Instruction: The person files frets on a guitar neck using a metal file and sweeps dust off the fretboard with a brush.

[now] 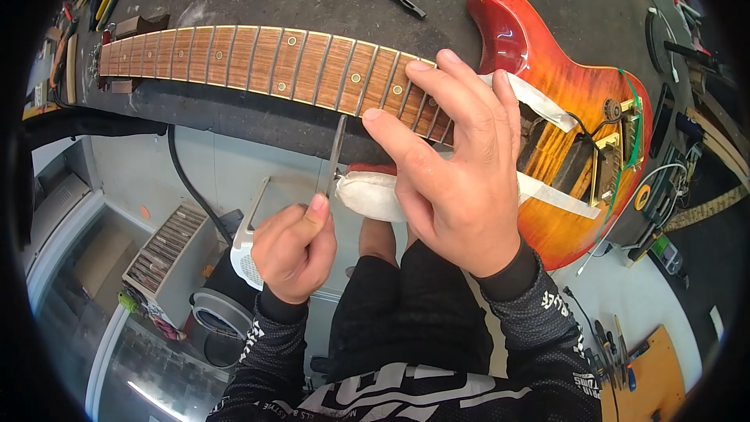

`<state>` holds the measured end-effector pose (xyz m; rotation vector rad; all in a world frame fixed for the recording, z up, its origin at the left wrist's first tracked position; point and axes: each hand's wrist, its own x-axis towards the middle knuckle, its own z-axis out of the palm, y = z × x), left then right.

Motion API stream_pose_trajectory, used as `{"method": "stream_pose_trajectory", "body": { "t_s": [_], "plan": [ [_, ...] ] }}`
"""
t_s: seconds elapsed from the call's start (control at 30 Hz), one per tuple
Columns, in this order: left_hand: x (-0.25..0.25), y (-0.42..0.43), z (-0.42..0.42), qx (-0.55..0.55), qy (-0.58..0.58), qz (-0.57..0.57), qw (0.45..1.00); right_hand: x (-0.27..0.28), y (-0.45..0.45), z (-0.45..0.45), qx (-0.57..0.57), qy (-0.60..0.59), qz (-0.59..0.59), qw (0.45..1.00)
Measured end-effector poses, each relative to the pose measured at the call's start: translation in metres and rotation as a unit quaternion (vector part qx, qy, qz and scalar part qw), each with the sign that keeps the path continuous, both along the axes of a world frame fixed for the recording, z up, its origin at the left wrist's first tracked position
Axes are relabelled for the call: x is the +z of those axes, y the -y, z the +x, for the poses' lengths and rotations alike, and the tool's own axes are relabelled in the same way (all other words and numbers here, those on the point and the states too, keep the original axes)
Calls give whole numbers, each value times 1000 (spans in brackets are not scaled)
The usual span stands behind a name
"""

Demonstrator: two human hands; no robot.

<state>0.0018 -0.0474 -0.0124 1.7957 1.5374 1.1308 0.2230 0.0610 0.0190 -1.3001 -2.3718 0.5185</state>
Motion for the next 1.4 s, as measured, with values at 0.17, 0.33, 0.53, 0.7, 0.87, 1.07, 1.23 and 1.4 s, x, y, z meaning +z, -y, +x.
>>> {"method": "stream_pose_trajectory", "body": {
  "t_s": [0.17, 0.33, 0.53, 0.7, 0.87, 1.07, 1.23, 1.4],
  "plan": [
    [-3, -4, 0, -7, 4, -16, 1000, -2, 0, 0, 3, -2, 8, 1000],
    [3, -55, 11, -6, 23, -11, 1000, -1, 0, -1, 1, 5, 9, 1000],
    [6, -21, 5, 1, -7, -34, 999, -8, 0, 0, -8, -5, 29, 1000],
    [0, -60, 16, 3, 34, -9, 999, -6, 0, -2, -12, 4, 24, 1000],
    [14, -23, 9, 19, 15, -37, 999, -7, 1, 0, -6, -4, 24, 1000],
    [0, -59, 14, -4, 30, -12, 999, -7, 3, -1, -7, 3, 29, 1000],
    [-3, 6, 0, -2, -10, -5, 1000, -6, 1, -1, -4, -2, 28, 1000],
    [-3, 5, -1, 3, 2, 4, 1000, -6, 1, 0, -5, -2, 23, 1000]
  ]
}}
